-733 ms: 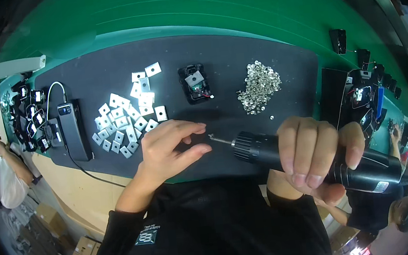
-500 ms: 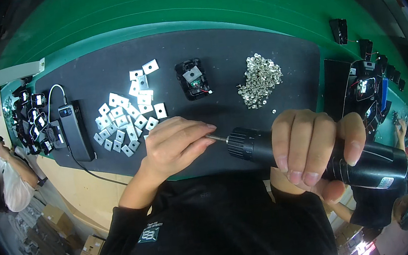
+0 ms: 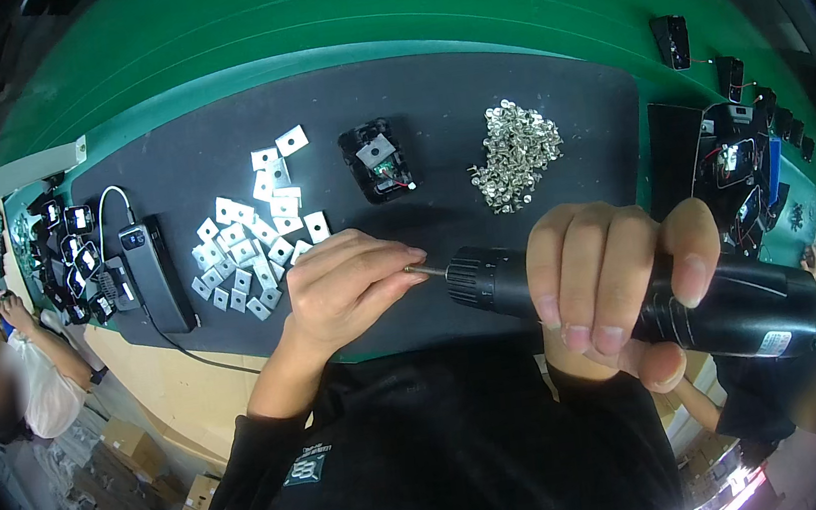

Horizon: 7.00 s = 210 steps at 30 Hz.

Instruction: Assemble a small electronic component using an electric screwdriver.

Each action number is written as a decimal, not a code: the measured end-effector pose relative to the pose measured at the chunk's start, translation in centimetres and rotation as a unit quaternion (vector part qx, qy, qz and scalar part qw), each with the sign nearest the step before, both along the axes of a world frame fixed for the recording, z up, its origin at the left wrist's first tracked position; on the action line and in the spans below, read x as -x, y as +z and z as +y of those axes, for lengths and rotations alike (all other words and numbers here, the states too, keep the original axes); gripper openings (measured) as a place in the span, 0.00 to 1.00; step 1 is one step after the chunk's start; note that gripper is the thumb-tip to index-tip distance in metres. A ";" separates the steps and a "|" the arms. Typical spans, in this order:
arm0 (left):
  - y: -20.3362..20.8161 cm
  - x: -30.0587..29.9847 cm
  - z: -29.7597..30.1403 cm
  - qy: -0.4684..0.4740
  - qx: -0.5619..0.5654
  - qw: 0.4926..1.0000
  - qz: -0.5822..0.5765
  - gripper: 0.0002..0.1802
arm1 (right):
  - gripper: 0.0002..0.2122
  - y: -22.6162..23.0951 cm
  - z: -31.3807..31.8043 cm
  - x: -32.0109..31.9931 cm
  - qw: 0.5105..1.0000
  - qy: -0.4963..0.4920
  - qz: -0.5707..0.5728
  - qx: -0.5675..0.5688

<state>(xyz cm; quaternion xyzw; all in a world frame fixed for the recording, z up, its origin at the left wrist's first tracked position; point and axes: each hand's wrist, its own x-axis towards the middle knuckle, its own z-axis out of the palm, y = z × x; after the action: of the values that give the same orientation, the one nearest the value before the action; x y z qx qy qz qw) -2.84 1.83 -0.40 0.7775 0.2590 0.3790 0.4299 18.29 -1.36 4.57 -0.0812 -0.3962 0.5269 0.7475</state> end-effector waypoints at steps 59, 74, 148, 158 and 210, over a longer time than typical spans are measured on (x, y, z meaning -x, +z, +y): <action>-1.9 -0.1 4.5 0.140 -0.126 0.964 0.185 0.38 | 0.27 0.7 1.2 1.0 0.978 -0.164 -0.126 0.008; 1.7 6.6 7.2 0.191 -0.044 0.979 0.056 0.44 | 0.22 -4.1 0.7 3.7 0.951 -0.136 -0.272 0.057; 2.5 3.9 4.2 0.170 0.033 0.964 0.200 0.10 | 0.19 -2.0 -1.1 -0.6 0.982 -0.152 -0.074 0.079; 3.3 0.2 4.0 -0.015 0.182 0.983 0.026 0.10 | 0.18 -2.1 -2.9 -0.6 0.981 -0.133 -0.079 0.114; -1.9 -5.7 -1.4 -0.081 -0.105 0.985 0.113 0.08 | 0.19 -2.6 -4.6 -3.8 0.985 -0.162 0.012 0.055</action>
<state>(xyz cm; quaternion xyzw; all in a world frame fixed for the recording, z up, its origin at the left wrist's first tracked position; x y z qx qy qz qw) 2.83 0.43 -2.29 0.8745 0.2008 0.2775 0.3435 22.14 -5.97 1.95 -0.1787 -0.3391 0.4211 0.8220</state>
